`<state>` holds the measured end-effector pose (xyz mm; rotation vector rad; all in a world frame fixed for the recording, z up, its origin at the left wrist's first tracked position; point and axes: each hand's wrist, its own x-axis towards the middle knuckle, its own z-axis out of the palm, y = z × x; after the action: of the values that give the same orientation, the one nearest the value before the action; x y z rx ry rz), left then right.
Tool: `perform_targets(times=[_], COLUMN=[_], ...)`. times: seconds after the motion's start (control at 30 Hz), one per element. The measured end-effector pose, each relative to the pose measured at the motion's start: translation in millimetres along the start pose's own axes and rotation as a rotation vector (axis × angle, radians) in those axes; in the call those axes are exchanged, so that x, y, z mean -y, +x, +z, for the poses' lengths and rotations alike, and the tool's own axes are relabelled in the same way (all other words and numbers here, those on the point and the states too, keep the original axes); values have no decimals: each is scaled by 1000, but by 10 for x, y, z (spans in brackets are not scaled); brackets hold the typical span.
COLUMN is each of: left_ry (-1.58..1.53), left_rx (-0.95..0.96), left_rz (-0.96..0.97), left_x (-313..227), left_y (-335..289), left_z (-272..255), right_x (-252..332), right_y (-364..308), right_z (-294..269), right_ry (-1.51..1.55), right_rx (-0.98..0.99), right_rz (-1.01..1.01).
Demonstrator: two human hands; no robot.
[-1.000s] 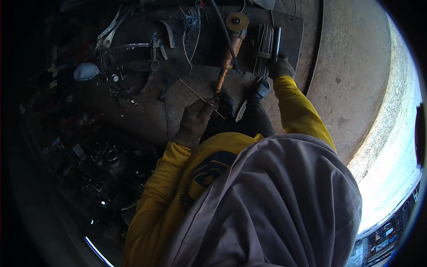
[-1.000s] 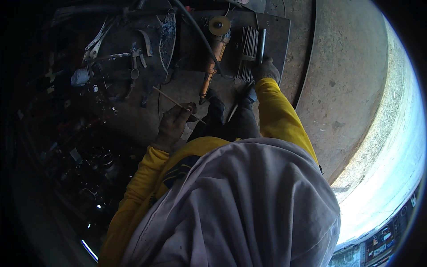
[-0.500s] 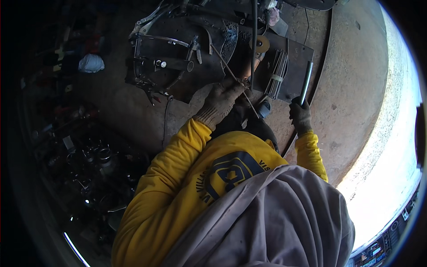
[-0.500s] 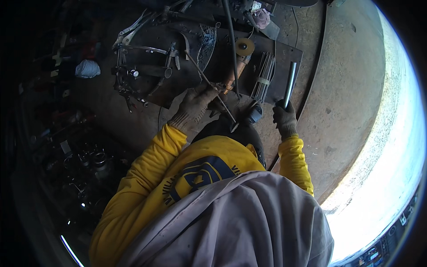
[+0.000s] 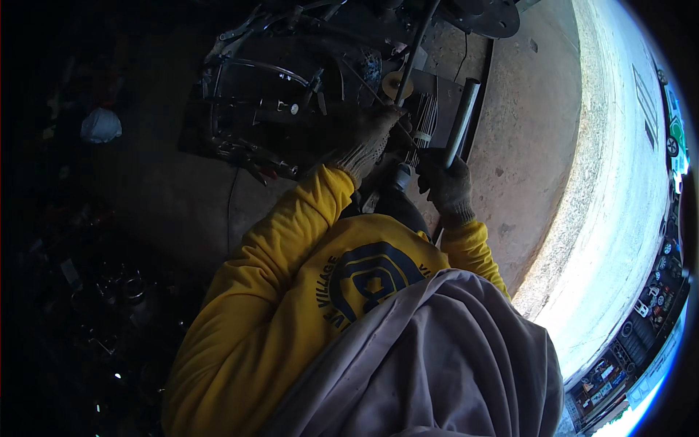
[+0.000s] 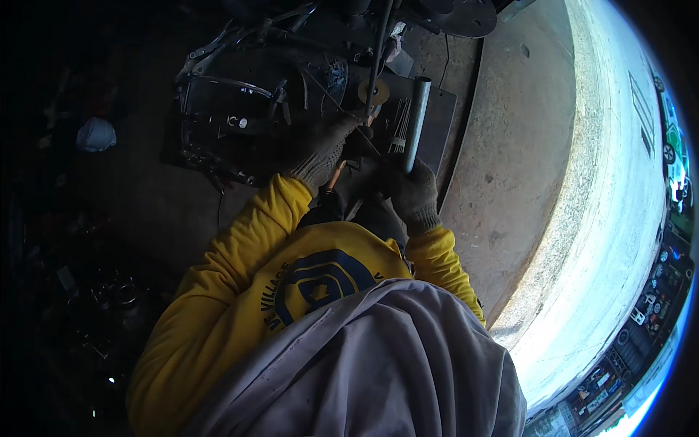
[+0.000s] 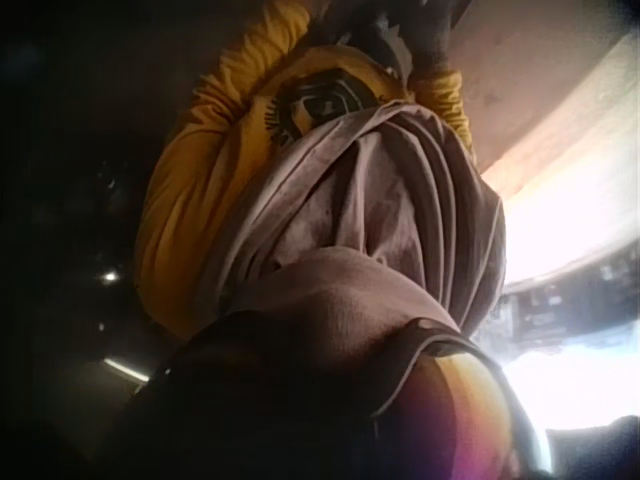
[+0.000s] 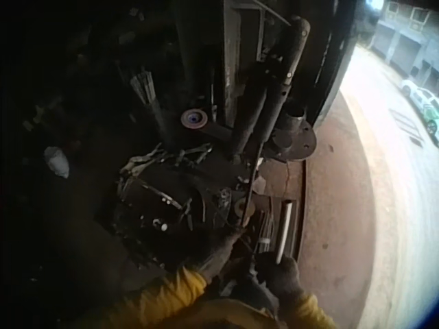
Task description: The person holds a metal rod against a metal component and then uses a handheld angle grinder to grind the joint where the rod meets the component.
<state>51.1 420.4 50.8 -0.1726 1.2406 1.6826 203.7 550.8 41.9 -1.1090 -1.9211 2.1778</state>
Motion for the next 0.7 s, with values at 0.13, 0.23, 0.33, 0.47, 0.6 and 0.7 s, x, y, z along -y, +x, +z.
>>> perform_targets(times=[0.13, 0.23, 0.33, 0.47, 0.6, 0.7], left_ry=[423, 836, 1411, 1670, 1757, 1909], left_rx=[-35, -82, -393, -644, -647, -607], left_rz=[231, 334, 616, 977, 877, 861], left_x=[56, 52, 115, -119, -178, -220], left_y=[141, 128, 130, 217, 415, 465], left_z=[-96, 33, 16, 96, -32, -55], right_x=[44, 71, 250, 194, 257, 317], right_y=[329, 625, 847, 1068, 1114, 1114], right_z=[-28, -25, 3, -147, -122, -119], right_ry=[-68, -66, -216, -242, -141, -98], right_rx=[55, 100, 144, 271, 344, 302], right_rz=[7, -36, -46, -26, 75, 84])
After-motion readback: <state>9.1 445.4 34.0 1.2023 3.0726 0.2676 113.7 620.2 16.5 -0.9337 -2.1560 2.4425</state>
